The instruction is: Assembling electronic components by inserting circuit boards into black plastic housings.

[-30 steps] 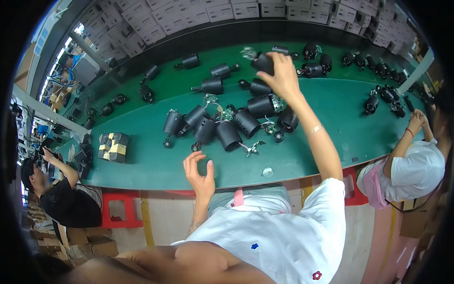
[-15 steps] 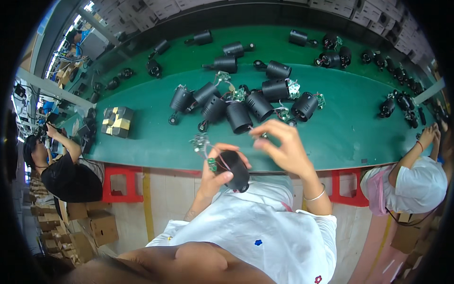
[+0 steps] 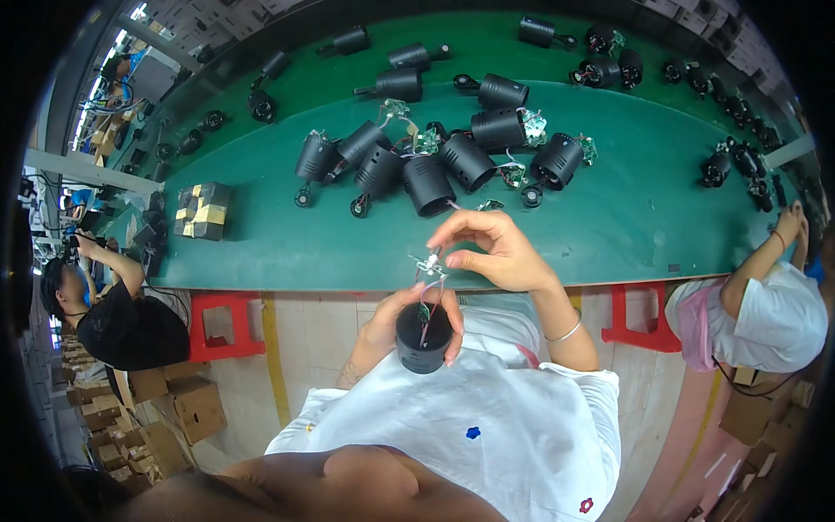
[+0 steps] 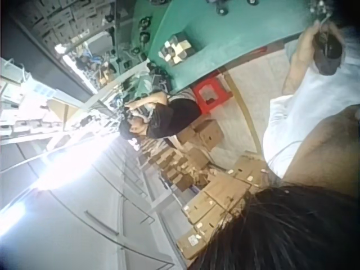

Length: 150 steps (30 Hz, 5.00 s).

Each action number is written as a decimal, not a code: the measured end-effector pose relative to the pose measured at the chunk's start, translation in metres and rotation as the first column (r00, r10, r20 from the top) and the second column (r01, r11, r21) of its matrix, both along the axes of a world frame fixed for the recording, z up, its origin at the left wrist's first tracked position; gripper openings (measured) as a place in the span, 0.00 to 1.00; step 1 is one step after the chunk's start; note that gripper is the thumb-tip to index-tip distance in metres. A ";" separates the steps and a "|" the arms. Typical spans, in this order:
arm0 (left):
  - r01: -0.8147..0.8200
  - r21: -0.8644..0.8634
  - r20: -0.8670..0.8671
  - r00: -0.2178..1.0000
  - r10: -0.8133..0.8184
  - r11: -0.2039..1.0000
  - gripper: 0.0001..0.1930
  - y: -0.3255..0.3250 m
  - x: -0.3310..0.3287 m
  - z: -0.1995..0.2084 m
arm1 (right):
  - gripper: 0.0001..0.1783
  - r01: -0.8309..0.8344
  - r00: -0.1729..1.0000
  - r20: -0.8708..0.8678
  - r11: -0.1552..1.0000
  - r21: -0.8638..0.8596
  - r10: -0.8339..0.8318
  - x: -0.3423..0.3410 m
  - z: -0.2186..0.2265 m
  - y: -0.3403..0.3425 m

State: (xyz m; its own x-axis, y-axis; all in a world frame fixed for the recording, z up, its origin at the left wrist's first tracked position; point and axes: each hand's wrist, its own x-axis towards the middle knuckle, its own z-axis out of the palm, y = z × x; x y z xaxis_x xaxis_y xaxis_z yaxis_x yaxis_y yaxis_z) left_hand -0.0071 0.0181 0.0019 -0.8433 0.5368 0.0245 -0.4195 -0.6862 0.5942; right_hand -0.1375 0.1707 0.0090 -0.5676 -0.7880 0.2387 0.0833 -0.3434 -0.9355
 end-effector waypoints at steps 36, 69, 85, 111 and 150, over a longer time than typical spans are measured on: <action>-0.356 -0.397 -0.221 0.932 0.289 0.846 0.46 -0.017 0.013 -0.008 | 0.09 0.440 0.755 -0.626 0.859 0.263 -0.195 0.016 -0.001 0.006; -0.137 0.279 0.078 0.990 0.120 0.951 0.44 -0.001 0.002 -0.011 | 0.09 0.104 0.984 0.174 0.932 -0.347 -0.045 0.001 -0.025 -0.006; -0.123 -0.060 -0.304 0.948 0.099 0.991 0.44 -0.004 -0.014 -0.040 | 0.09 0.173 0.964 -0.172 0.968 -0.181 -0.205 0.011 0.016 0.004; -0.899 -0.434 -0.816 0.419 0.399 0.058 0.24 0.016 -0.020 -0.006 | 0.08 0.501 0.572 -0.704 0.859 -0.106 -0.420 0.040 0.025 0.003; -0.827 -0.527 -0.735 0.560 0.384 0.197 0.32 -0.005 -0.010 -0.016 | 0.18 0.590 0.612 -0.733 0.788 0.174 -0.296 0.053 0.033 -0.013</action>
State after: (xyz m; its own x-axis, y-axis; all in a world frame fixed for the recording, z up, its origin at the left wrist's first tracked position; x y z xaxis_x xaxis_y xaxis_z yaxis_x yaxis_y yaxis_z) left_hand -0.0167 0.0136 -0.0142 -0.9171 -0.1958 0.3471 0.2985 0.2397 0.9238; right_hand -0.0843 0.1574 0.0422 -0.6867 -0.5816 0.4361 -0.6444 0.2093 -0.7355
